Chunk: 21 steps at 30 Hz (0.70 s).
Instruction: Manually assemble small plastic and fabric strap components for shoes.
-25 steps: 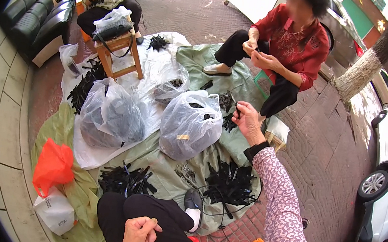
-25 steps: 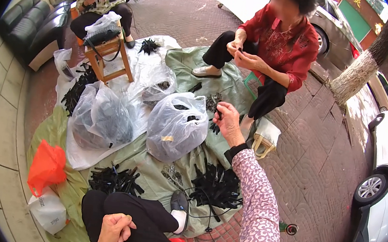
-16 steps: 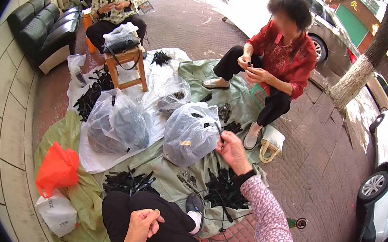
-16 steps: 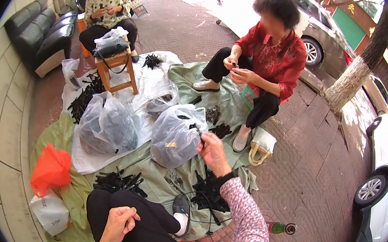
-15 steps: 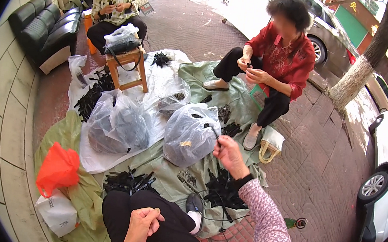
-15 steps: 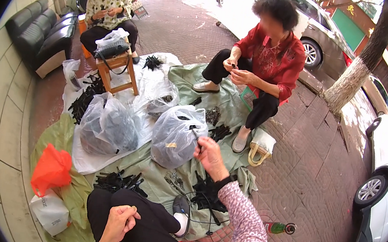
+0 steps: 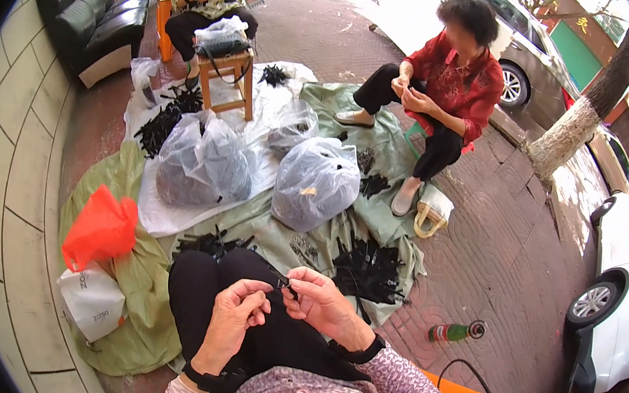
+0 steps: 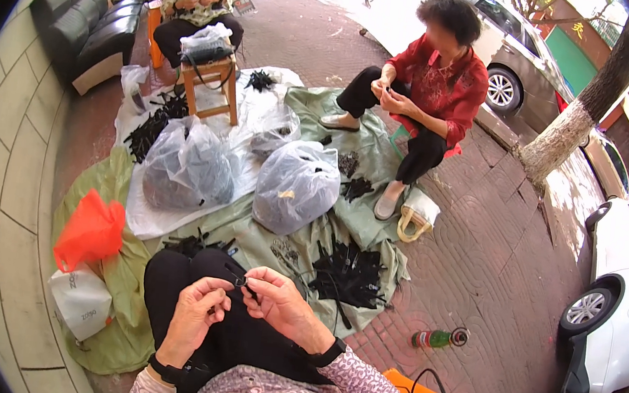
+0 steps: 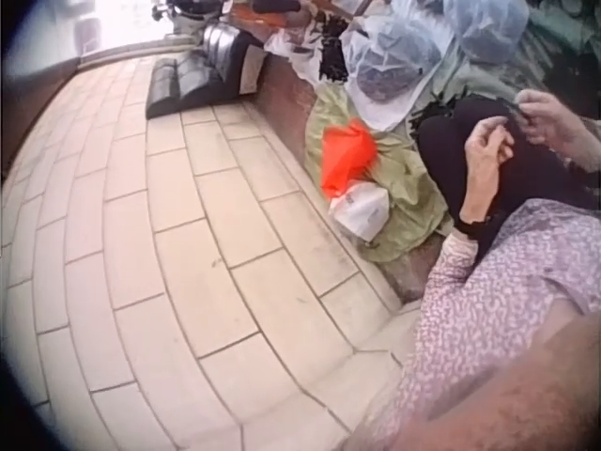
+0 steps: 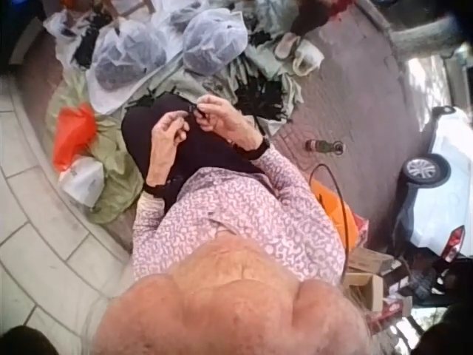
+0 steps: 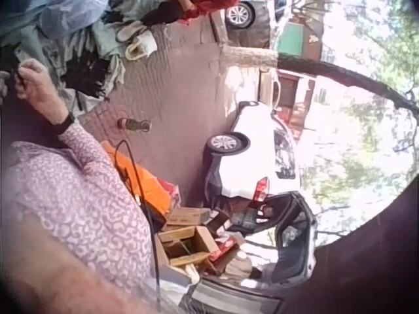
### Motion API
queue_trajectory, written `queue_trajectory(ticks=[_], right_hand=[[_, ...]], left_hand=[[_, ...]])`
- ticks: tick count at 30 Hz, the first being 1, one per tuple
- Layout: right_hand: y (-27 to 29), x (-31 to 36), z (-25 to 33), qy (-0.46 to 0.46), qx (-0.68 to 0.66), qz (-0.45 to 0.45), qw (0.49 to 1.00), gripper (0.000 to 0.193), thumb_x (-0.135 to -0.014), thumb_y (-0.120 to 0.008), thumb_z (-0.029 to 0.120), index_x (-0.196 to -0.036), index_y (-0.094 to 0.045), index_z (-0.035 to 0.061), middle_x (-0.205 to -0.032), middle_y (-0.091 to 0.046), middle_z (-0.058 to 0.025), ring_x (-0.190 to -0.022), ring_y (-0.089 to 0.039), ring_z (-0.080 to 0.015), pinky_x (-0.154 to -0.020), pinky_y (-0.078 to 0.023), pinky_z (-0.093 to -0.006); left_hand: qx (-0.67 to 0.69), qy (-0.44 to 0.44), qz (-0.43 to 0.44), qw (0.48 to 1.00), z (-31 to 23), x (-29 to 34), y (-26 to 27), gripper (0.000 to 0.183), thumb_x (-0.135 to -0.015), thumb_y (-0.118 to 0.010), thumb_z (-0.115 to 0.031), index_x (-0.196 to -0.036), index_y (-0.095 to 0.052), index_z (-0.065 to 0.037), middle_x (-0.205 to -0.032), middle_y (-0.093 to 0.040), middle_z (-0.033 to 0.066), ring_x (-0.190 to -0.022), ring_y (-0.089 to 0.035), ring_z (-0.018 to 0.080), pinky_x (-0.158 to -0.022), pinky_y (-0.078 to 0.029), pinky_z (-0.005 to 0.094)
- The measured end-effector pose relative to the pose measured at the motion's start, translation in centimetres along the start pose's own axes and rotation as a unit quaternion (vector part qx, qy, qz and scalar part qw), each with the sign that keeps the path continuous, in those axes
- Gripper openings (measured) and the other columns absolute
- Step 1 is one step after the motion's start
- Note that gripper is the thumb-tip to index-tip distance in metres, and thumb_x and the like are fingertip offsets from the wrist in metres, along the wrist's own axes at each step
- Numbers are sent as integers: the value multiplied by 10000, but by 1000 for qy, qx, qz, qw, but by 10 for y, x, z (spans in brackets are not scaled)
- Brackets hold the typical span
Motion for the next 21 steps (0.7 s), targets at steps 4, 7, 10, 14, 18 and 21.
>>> queue_trajectory(ticks=[4,7,10,14,18,21], right_hand=[[-22,20,-32,-55,14,19,998,123,-951,-623,172,-1038,-563,110,-832,-595,-19,-693,-530,-115,-561,-390,-240],[-31,34,-36,-42,41,17,998,113,-966,-601,196,-1039,-558,121,-807,-567,-7,-613,-478,-83,-490,-349,-216],[-43,49,-33,-33,34,-20,999,73,-970,-588,130,-1022,-554,93,-787,-578,-24,-569,-459,-81,-468,-315,-189],[-48,47,-38,-21,91,16,995,106,-954,-624,126,-1018,-553,81,-835,-622,-32,-584,-489,-69,-467,-317,-185],[-47,48,-37,16,161,8,987,125,-940,-645,104,-1013,-557,54,-813,-631,-20,-576,-485,-41,-455,-298,-166],[-48,49,-41,7,161,10,987,120,-934,-653,97,-1003,-568,47,-825,-641,-28,-570,-474,-29,-451,-291,-157]], left_hand=[[-21,-26,-11,999,-11,45,1,190,-923,-600,-97,-1086,-620,-2,-817,-650,54,-593,-565,69,-523,-411,175],[-75,-57,-5,996,-24,60,-7,209,-914,-613,-94,-1102,-607,-2,-851,-660,51,-623,-575,82,-536,-405,194],[-26,-63,13,998,-17,69,-8,231,-907,-637,-70,-1130,-611,-14,-897,-670,38,-675,-595,79,-559,-412,191],[-21,-64,-8,998,-6,80,3,261,-894,-666,-65,-1148,-624,-20,-919,-674,34,-701,-613,83,-578,-435,191],[-26,-66,-5,997,-4,86,3,259,-891,-671,-62,-1142,-632,-12,-930,-676,46,-720,-631,92,-591,-457,192],[-6,-65,-7,998,-2,89,6,245,-903,-666,-70,-1138,-631,-7,-928,-675,48,-727,-630,89,-596,-460,190]])
Point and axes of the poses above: each hand's wrist, its own x-axis away from the middle knuckle, its own y-axis out of the back of the hand, z = x × y, the point moved 9 cm from there along -x, towards the middle knuckle
